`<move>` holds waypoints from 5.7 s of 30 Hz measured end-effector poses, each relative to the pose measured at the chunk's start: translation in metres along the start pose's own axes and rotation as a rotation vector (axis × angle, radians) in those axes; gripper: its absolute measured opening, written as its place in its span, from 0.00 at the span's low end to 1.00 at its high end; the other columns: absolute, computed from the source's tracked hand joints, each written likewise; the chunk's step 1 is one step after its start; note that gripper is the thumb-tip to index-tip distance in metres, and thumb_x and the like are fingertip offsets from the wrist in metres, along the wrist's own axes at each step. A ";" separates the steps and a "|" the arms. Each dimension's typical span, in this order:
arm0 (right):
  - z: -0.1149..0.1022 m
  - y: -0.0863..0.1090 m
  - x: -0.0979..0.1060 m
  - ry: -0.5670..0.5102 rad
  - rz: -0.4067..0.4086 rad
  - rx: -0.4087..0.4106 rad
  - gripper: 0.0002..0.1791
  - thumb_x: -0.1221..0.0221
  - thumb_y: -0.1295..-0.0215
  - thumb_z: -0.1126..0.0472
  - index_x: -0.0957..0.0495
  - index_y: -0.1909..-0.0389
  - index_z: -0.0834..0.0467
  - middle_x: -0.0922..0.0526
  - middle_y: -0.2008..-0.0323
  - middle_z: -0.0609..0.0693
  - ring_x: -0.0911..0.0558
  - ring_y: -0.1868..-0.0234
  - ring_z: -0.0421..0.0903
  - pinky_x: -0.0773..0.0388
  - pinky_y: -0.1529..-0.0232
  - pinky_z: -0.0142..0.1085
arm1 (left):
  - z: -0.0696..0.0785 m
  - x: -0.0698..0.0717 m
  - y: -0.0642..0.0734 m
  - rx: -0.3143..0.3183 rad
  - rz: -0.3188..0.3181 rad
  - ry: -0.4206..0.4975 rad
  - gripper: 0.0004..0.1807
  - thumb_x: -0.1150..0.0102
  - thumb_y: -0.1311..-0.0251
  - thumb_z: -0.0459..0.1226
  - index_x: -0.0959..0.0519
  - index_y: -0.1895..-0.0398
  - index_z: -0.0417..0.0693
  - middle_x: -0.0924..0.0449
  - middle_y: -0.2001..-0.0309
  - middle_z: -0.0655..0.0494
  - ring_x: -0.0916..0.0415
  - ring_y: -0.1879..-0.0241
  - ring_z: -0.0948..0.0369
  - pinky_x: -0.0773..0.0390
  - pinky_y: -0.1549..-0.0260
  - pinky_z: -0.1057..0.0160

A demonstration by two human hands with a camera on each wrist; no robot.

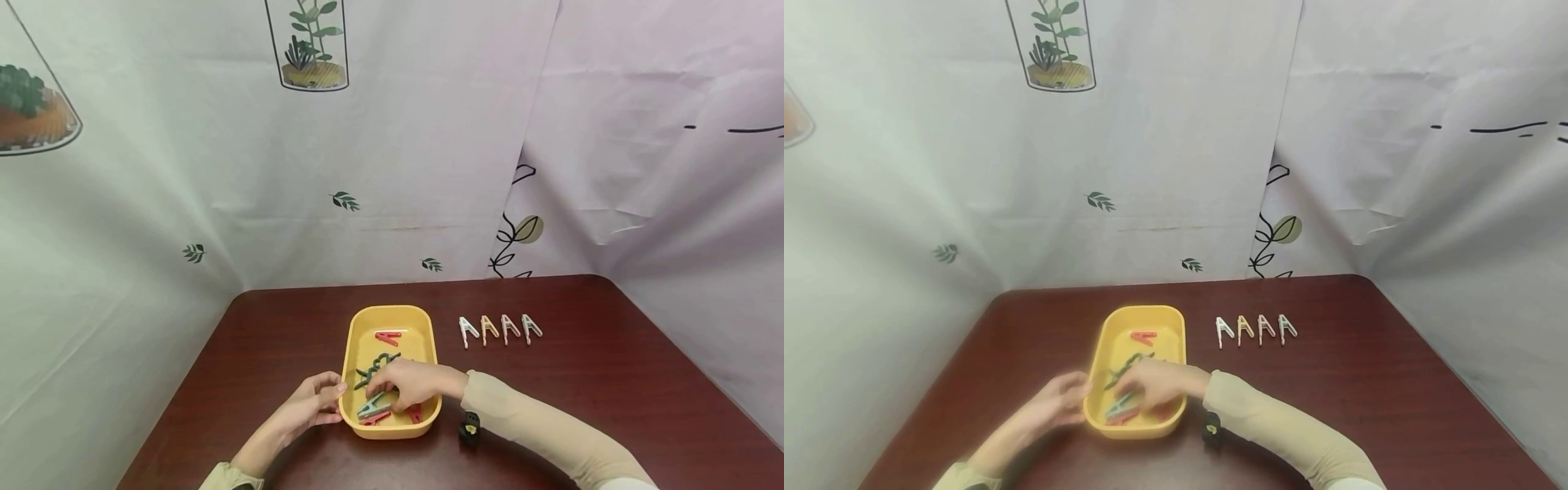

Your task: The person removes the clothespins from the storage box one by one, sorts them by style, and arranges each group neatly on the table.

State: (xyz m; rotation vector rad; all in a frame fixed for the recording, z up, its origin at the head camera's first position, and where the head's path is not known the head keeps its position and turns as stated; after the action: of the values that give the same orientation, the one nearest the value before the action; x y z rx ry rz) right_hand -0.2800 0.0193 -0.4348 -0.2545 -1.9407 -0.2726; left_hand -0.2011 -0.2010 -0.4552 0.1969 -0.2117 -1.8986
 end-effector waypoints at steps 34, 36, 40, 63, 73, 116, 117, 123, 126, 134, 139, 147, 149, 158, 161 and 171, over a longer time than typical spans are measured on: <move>0.000 0.044 0.022 -0.201 0.396 -0.140 0.24 0.35 0.51 0.66 0.19 0.49 0.57 0.15 0.53 0.48 0.19 0.60 0.46 0.22 0.61 0.28 | -0.001 0.003 -0.002 0.005 -0.005 0.000 0.17 0.50 0.30 0.39 0.34 0.49 0.34 0.27 0.65 0.56 0.25 0.68 0.65 0.18 0.66 0.68; 0.000 0.046 0.021 -0.196 0.419 -0.145 0.23 0.35 0.50 0.66 0.19 0.49 0.58 0.15 0.52 0.48 0.19 0.60 0.46 0.21 0.60 0.30 | -0.001 0.004 -0.001 0.008 -0.006 0.002 0.17 0.49 0.30 0.40 0.34 0.49 0.34 0.27 0.65 0.56 0.25 0.68 0.65 0.19 0.67 0.68; 0.000 0.052 0.020 -0.180 0.467 -0.166 0.23 0.35 0.50 0.65 0.19 0.49 0.57 0.15 0.54 0.48 0.19 0.59 0.45 0.20 0.58 0.35 | -0.001 0.003 -0.001 0.012 -0.009 0.007 0.16 0.50 0.30 0.39 0.34 0.50 0.35 0.27 0.65 0.56 0.25 0.68 0.65 0.19 0.67 0.68; 0.017 0.090 0.021 -0.209 0.733 -0.292 0.24 0.32 0.49 0.67 0.21 0.48 0.60 0.16 0.53 0.50 0.18 0.56 0.46 0.19 0.52 0.45 | 0.002 0.003 -0.001 0.018 -0.024 0.033 0.15 0.50 0.30 0.39 0.34 0.50 0.36 0.26 0.66 0.57 0.25 0.69 0.66 0.19 0.67 0.70; 0.028 0.106 0.024 -0.120 0.853 -0.390 0.24 0.31 0.53 0.68 0.19 0.51 0.55 0.14 0.59 0.44 0.16 0.61 0.47 0.19 0.56 0.42 | 0.000 0.003 -0.003 0.026 -0.022 0.025 0.16 0.50 0.30 0.40 0.34 0.49 0.36 0.26 0.66 0.57 0.25 0.69 0.66 0.19 0.67 0.69; 0.093 0.185 0.013 -0.087 1.049 -0.667 0.24 0.36 0.52 0.70 0.21 0.50 0.61 0.14 0.61 0.56 0.17 0.64 0.53 0.20 0.64 0.39 | 0.000 0.003 -0.002 0.028 -0.058 0.063 0.13 0.51 0.29 0.39 0.34 0.51 0.38 0.26 0.67 0.57 0.24 0.71 0.67 0.19 0.68 0.71; 0.094 0.186 0.012 -0.090 1.043 -0.672 0.23 0.35 0.52 0.70 0.21 0.50 0.61 0.14 0.61 0.56 0.17 0.64 0.52 0.20 0.65 0.39 | 0.000 0.003 -0.001 0.027 -0.058 0.062 0.13 0.51 0.29 0.39 0.34 0.51 0.38 0.26 0.67 0.57 0.24 0.71 0.67 0.19 0.68 0.71; 0.099 0.194 0.012 -0.108 0.970 -0.716 0.23 0.35 0.50 0.69 0.22 0.49 0.62 0.14 0.60 0.58 0.16 0.65 0.51 0.20 0.64 0.41 | 0.000 0.003 -0.002 0.023 -0.051 0.063 0.12 0.51 0.30 0.37 0.34 0.51 0.38 0.26 0.66 0.57 0.24 0.71 0.67 0.19 0.68 0.71; 0.102 0.200 0.013 -0.112 0.951 -0.745 0.24 0.36 0.49 0.68 0.22 0.48 0.63 0.15 0.58 0.59 0.16 0.63 0.53 0.21 0.64 0.40 | -0.001 0.004 -0.003 0.022 -0.051 0.064 0.11 0.51 0.30 0.37 0.34 0.51 0.38 0.26 0.66 0.56 0.24 0.71 0.67 0.19 0.68 0.71; 0.108 0.210 0.015 -0.103 0.988 -0.743 0.24 0.36 0.49 0.69 0.23 0.48 0.66 0.15 0.58 0.63 0.15 0.62 0.56 0.18 0.60 0.49 | -0.001 0.004 -0.002 0.020 -0.053 0.064 0.12 0.51 0.30 0.38 0.34 0.51 0.39 0.25 0.65 0.57 0.24 0.70 0.67 0.19 0.68 0.71; 0.113 0.214 0.013 -0.081 0.990 -0.755 0.23 0.36 0.49 0.69 0.23 0.49 0.66 0.16 0.57 0.65 0.16 0.60 0.58 0.19 0.58 0.52 | -0.001 0.004 -0.001 0.017 -0.062 0.061 0.13 0.50 0.30 0.39 0.34 0.50 0.38 0.25 0.65 0.57 0.24 0.69 0.67 0.19 0.66 0.71; 0.123 0.226 0.010 -0.047 1.039 -0.815 0.23 0.35 0.48 0.66 0.23 0.49 0.65 0.16 0.58 0.64 0.15 0.62 0.57 0.21 0.64 0.41 | -0.003 0.006 -0.004 0.028 -0.063 0.060 0.13 0.50 0.30 0.38 0.34 0.51 0.39 0.26 0.65 0.59 0.24 0.69 0.68 0.19 0.66 0.71; 0.126 0.229 0.010 -0.047 1.043 -0.830 0.23 0.35 0.47 0.67 0.23 0.48 0.66 0.16 0.58 0.65 0.16 0.62 0.58 0.20 0.63 0.44 | -0.004 0.006 -0.004 0.026 -0.056 0.060 0.14 0.50 0.30 0.38 0.35 0.50 0.38 0.26 0.65 0.59 0.24 0.69 0.68 0.19 0.66 0.71; 0.135 0.240 0.011 -0.055 1.035 -0.912 0.23 0.35 0.45 0.66 0.25 0.48 0.69 0.17 0.57 0.68 0.17 0.62 0.59 0.23 0.63 0.45 | -0.005 0.006 -0.004 0.028 -0.058 0.065 0.13 0.50 0.30 0.38 0.34 0.50 0.38 0.25 0.64 0.57 0.24 0.67 0.67 0.19 0.65 0.70; 0.138 0.242 0.010 -0.049 1.027 -0.937 0.23 0.35 0.45 0.66 0.24 0.49 0.70 0.17 0.57 0.69 0.18 0.63 0.58 0.24 0.64 0.43 | -0.005 0.007 -0.004 0.030 -0.056 0.067 0.13 0.50 0.30 0.38 0.34 0.50 0.38 0.25 0.64 0.57 0.23 0.67 0.67 0.19 0.65 0.70; 0.142 0.244 0.010 -0.106 0.982 -1.048 0.23 0.38 0.45 0.64 0.25 0.51 0.73 0.18 0.59 0.71 0.19 0.62 0.60 0.25 0.64 0.45 | -0.006 0.008 -0.005 0.033 -0.067 0.067 0.14 0.50 0.30 0.39 0.35 0.49 0.38 0.25 0.64 0.58 0.24 0.67 0.67 0.19 0.64 0.70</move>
State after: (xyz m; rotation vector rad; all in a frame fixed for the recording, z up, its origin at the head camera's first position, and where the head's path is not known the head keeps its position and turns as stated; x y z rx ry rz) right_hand -0.3342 0.2952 -0.4605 -1.8417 -1.3811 -0.5820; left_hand -0.2066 -0.2069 -0.4620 0.2927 -0.1933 -1.9520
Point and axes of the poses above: each hand's wrist, its own y-axis away from the middle knuckle, its own x-axis out of the back of the hand, z = x × y, the point moved 1 cm from there along -y, towards the middle knuckle
